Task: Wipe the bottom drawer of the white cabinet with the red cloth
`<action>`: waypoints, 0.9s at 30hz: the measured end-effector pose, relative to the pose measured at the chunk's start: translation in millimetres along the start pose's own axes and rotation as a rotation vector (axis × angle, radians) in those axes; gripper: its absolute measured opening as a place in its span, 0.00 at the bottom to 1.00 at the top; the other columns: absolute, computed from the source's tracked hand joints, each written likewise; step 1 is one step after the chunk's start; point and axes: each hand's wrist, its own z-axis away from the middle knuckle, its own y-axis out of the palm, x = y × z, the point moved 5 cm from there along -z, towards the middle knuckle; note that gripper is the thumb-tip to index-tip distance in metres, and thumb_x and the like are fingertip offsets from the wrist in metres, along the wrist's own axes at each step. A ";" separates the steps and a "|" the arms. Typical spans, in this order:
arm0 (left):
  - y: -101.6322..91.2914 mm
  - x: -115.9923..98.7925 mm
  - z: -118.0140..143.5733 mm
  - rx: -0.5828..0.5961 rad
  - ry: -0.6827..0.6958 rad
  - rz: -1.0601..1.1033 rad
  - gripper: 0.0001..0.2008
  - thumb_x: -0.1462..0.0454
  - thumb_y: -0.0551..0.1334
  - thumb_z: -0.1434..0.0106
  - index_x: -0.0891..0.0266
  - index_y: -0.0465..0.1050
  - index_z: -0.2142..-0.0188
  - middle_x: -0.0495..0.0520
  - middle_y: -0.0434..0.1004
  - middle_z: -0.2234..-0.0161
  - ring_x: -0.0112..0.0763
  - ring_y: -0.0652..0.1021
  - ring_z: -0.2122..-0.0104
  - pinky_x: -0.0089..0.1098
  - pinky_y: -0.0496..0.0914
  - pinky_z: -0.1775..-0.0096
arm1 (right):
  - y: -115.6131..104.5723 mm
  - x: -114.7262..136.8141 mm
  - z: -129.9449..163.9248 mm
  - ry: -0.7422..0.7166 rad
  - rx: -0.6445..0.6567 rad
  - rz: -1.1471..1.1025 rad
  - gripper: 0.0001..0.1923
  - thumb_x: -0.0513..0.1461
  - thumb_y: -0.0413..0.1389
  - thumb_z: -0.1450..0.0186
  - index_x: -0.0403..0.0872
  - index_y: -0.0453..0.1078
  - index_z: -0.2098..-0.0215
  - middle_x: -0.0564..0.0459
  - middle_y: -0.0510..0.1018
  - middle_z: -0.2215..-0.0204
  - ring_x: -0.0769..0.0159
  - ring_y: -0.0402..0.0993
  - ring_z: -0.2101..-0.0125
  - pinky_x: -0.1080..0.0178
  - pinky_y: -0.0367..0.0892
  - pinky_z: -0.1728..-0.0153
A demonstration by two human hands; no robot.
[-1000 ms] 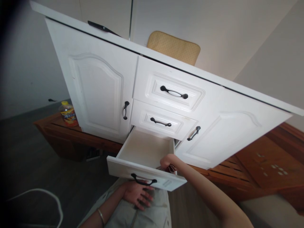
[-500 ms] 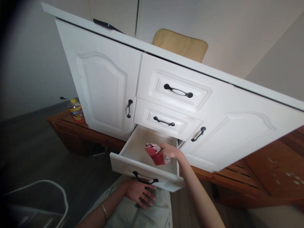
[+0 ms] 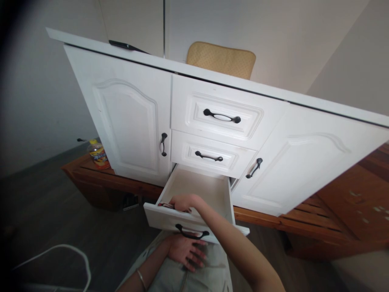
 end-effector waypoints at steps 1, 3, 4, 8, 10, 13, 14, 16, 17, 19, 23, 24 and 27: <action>0.7 0.2 0.3 -0.003 -0.006 0.007 0.25 0.42 0.66 0.40 0.50 0.73 0.49 0.63 0.77 0.47 0.59 0.78 0.45 0.71 0.46 0.33 | 1.0 -5.6 4.9 0.021 0.008 0.003 0.25 0.27 0.50 0.52 0.42 0.77 0.59 0.55 0.77 0.79 0.65 0.70 0.80 0.65 0.63 0.75; 1.7 0.9 0.8 -0.015 -0.018 0.019 0.28 0.41 0.67 0.42 0.52 0.72 0.48 0.62 0.78 0.47 0.57 0.78 0.45 0.71 0.45 0.32 | 3.1 -22.2 21.1 0.085 0.036 0.006 0.23 0.27 0.50 0.52 0.43 0.77 0.60 0.57 0.74 0.82 0.65 0.69 0.81 0.65 0.63 0.76; 1.8 1.0 1.0 -0.027 -0.016 0.023 0.30 0.41 0.68 0.43 0.53 0.72 0.48 0.62 0.78 0.47 0.57 0.79 0.46 0.71 0.44 0.32 | 4.4 -33.2 32.3 0.124 0.048 0.004 0.22 0.28 0.50 0.52 0.43 0.77 0.62 0.57 0.73 0.83 0.64 0.69 0.81 0.65 0.62 0.77; 0.6 1.8 0.5 -0.067 -0.018 0.029 0.31 0.41 0.70 0.44 0.53 0.72 0.48 0.61 0.80 0.46 0.56 0.80 0.47 0.73 0.45 0.32 | 11.8 -87.9 90.4 0.275 0.038 -0.003 0.11 0.28 0.50 0.54 0.45 0.71 0.77 0.58 0.66 0.88 0.66 0.65 0.82 0.65 0.58 0.78; 2.2 2.8 0.8 -0.061 -0.034 0.018 0.30 0.40 0.70 0.44 0.53 0.74 0.49 0.61 0.81 0.46 0.56 0.80 0.46 0.72 0.47 0.32 | 16.3 -113.4 118.3 0.325 0.009 -0.013 0.08 0.29 0.50 0.56 0.46 0.66 0.82 0.59 0.63 0.88 0.68 0.61 0.82 0.65 0.55 0.78; 9.8 1.6 6.9 -0.074 0.024 -0.025 0.30 0.41 0.71 0.44 0.54 0.78 0.49 0.62 0.80 0.43 0.55 0.79 0.43 0.69 0.53 0.32 | 21.4 -134.6 144.8 0.348 -0.033 -0.055 0.07 0.30 0.49 0.56 0.46 0.66 0.82 0.58 0.65 0.87 0.67 0.61 0.80 0.64 0.53 0.78; 14.2 0.6 11.2 -0.088 0.069 -0.045 0.30 0.42 0.72 0.44 0.55 0.78 0.48 0.63 0.79 0.41 0.55 0.78 0.42 0.67 0.55 0.33 | 21.1 -136.3 150.1 0.349 -0.066 -0.075 0.08 0.30 0.49 0.56 0.46 0.68 0.80 0.57 0.67 0.85 0.67 0.63 0.79 0.64 0.53 0.77; 25.4 -2.1 23.3 -0.138 0.191 -0.106 0.31 0.46 0.75 0.46 0.58 0.79 0.48 0.64 0.78 0.39 0.54 0.77 0.40 0.63 0.59 0.33 | 17.4 -133.7 160.6 0.331 -0.183 -0.157 0.11 0.32 0.49 0.55 0.45 0.72 0.77 0.55 0.72 0.83 0.65 0.66 0.76 0.64 0.56 0.76; 32.2 -3.9 30.9 -0.167 0.264 -0.144 0.32 0.49 0.77 0.48 0.60 0.80 0.47 0.65 0.78 0.39 0.54 0.77 0.40 0.61 0.61 0.34 | 14.9 -130.9 168.0 0.306 -0.271 -0.229 0.11 0.33 0.50 0.54 0.45 0.74 0.76 0.54 0.75 0.81 0.64 0.68 0.75 0.63 0.59 0.74; 45.8 -8.3 47.5 -0.247 0.410 -0.221 0.35 0.50 0.78 0.49 0.60 0.79 0.44 0.65 0.78 0.39 0.52 0.78 0.41 0.55 0.65 0.36 | 13.1 -128.5 191.2 0.227 -0.507 -0.412 0.11 0.36 0.52 0.51 0.44 0.76 0.73 0.52 0.80 0.76 0.60 0.74 0.70 0.61 0.67 0.67; 57.0 -16.8 71.6 -0.611 0.522 -0.354 0.36 0.34 0.64 0.42 0.60 0.81 0.51 0.63 0.84 0.47 0.48 0.83 0.51 0.48 0.73 0.44 | 55.2 -167.3 270.3 0.174 -1.243 -0.800 0.13 0.43 0.59 0.46 0.45 0.78 0.66 0.46 0.85 0.65 0.51 0.79 0.60 0.52 0.74 0.52; 56.1 -19.2 74.5 -0.733 0.519 -0.381 0.37 0.31 0.61 0.42 0.60 0.82 0.56 0.62 0.86 0.51 0.48 0.84 0.53 0.46 0.74 0.46 | 80.8 -186.4 292.5 0.227 -1.476 -0.928 0.16 0.47 0.63 0.49 0.45 0.78 0.66 0.44 0.85 0.65 0.48 0.80 0.61 0.49 0.75 0.54; 50.9 -25.1 73.0 -1.000 0.476 -0.422 0.38 0.28 0.56 0.44 0.57 0.80 0.63 0.59 0.87 0.59 0.48 0.84 0.57 0.43 0.76 0.52 | 172.0 -233.1 332.6 0.407 -1.917 -1.188 0.33 0.48 0.70 0.62 0.52 0.78 0.57 0.40 0.84 0.57 0.36 0.82 0.56 0.40 0.80 0.60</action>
